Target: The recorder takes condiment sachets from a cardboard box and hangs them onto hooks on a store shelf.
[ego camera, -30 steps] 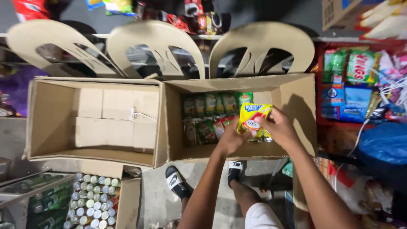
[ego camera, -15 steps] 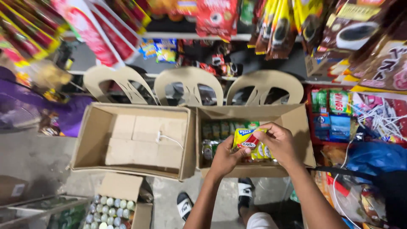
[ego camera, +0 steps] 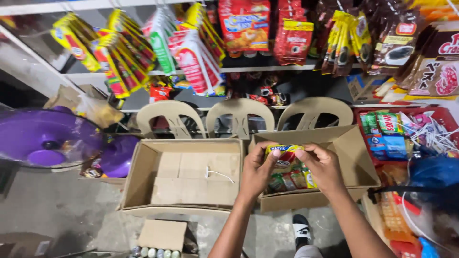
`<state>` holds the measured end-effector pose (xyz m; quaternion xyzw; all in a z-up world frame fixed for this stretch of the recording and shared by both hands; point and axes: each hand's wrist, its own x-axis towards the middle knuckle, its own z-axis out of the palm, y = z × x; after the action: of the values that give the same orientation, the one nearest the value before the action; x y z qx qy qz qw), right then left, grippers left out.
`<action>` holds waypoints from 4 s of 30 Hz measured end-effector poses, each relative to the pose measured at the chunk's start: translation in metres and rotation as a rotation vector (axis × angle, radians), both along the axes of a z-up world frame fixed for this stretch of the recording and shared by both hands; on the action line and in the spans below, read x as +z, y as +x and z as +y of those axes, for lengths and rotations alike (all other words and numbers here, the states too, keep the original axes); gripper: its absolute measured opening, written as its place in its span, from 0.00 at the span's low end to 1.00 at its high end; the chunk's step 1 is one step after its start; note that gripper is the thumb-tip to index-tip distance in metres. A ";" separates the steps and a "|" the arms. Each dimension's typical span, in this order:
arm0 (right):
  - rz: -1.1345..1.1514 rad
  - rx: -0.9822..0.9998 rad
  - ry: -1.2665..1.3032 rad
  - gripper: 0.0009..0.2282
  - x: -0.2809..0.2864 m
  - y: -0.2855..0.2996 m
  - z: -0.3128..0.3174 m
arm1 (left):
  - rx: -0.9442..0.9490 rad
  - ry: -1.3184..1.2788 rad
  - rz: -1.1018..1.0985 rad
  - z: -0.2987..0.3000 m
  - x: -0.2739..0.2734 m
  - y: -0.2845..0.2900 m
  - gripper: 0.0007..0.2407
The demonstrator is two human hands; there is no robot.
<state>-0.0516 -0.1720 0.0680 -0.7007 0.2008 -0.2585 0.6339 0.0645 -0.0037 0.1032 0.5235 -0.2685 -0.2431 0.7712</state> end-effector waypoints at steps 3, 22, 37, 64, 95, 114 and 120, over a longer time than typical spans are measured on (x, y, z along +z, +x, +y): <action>-0.027 -0.038 -0.113 0.09 0.034 0.011 0.040 | -0.041 -0.006 0.084 0.028 0.010 0.012 0.08; -0.354 0.031 -0.215 0.07 0.149 0.069 0.134 | -0.005 -0.034 -0.260 0.119 0.097 0.048 0.14; -0.289 0.291 -0.108 0.11 0.144 0.122 0.129 | 0.272 -0.190 -0.316 0.110 0.102 0.082 0.11; -0.390 0.624 -0.244 0.27 0.192 0.343 0.296 | 0.308 -0.173 -0.504 0.309 0.155 0.293 0.19; -0.319 0.446 -0.366 0.25 0.154 0.565 0.350 | 0.369 -0.198 -0.382 0.338 0.104 0.522 0.20; -0.193 0.201 -0.575 0.26 0.135 0.608 0.338 | 0.379 -0.033 -0.435 0.299 0.080 0.587 0.20; -0.176 0.166 -0.557 0.29 0.115 0.636 0.321 | 0.406 -0.048 -0.525 0.265 0.048 0.632 0.24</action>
<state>0.5847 0.1493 0.1829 -0.8364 0.0084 -0.3108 0.4513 0.6964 0.2608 0.1508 0.5929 -0.3540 0.0652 0.7203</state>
